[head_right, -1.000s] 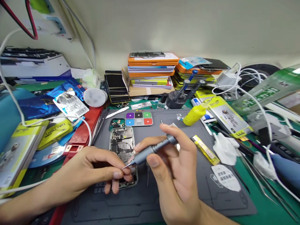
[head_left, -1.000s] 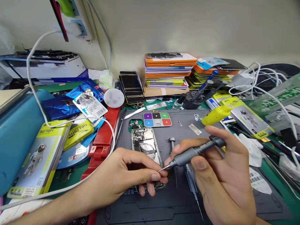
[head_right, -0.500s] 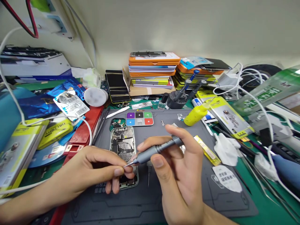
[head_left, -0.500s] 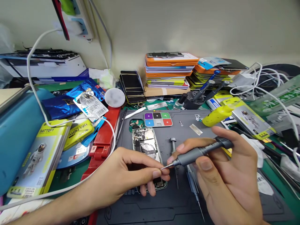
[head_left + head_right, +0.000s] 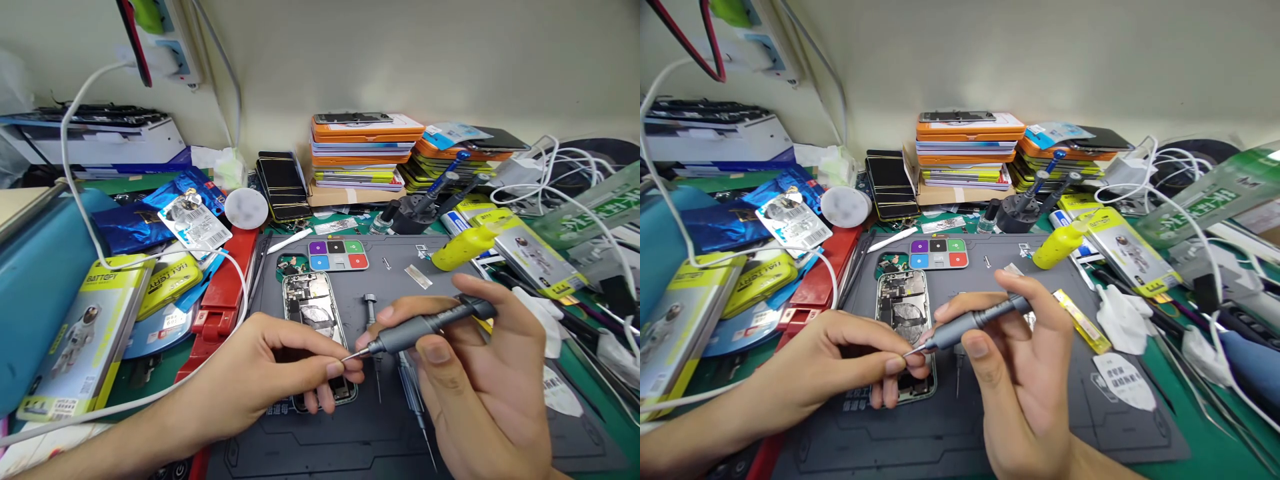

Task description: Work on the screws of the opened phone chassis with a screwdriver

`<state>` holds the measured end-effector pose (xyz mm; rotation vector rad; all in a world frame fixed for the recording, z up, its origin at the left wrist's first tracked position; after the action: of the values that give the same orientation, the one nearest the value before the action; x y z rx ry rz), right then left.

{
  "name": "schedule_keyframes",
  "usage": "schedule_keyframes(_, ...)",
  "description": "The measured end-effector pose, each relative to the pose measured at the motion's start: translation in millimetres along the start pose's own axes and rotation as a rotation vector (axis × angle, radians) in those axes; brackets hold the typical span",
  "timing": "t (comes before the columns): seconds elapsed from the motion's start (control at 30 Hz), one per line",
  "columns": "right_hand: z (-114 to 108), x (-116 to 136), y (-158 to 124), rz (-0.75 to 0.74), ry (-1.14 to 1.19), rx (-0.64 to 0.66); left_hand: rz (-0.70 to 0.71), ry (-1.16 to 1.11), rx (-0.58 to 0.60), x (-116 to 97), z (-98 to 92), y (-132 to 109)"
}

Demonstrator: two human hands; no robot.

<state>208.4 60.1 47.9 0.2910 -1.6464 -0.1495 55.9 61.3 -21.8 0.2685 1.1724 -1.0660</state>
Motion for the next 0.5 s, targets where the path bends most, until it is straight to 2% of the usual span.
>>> schedule_keyframes(0.23,-0.2,-6.7,1.4,0.058,0.071,0.028,0.008,0.005,-0.003,-0.7,1.3,0.7)
schedule_keyframes(0.4,-2.8,-13.0,2.4,0.126,0.070,-0.014,-0.001,0.027,-0.013,0.1,0.8,0.7)
schedule_keyframes(0.5,-3.0,-10.3,3.2,0.097,0.027,-0.005,0.009,0.015,-0.008,-0.1,0.8,0.6)
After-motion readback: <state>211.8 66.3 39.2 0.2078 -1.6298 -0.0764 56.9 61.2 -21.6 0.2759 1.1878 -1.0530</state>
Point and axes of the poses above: each hand's wrist, its own y-axis towards the middle knuckle, its own z-axis out of the palm, x = y × z, the point moved 10 cm from there along y, towards the middle knuckle, and after that the axes turned 9 degrees about x, right-handed, at the moved point
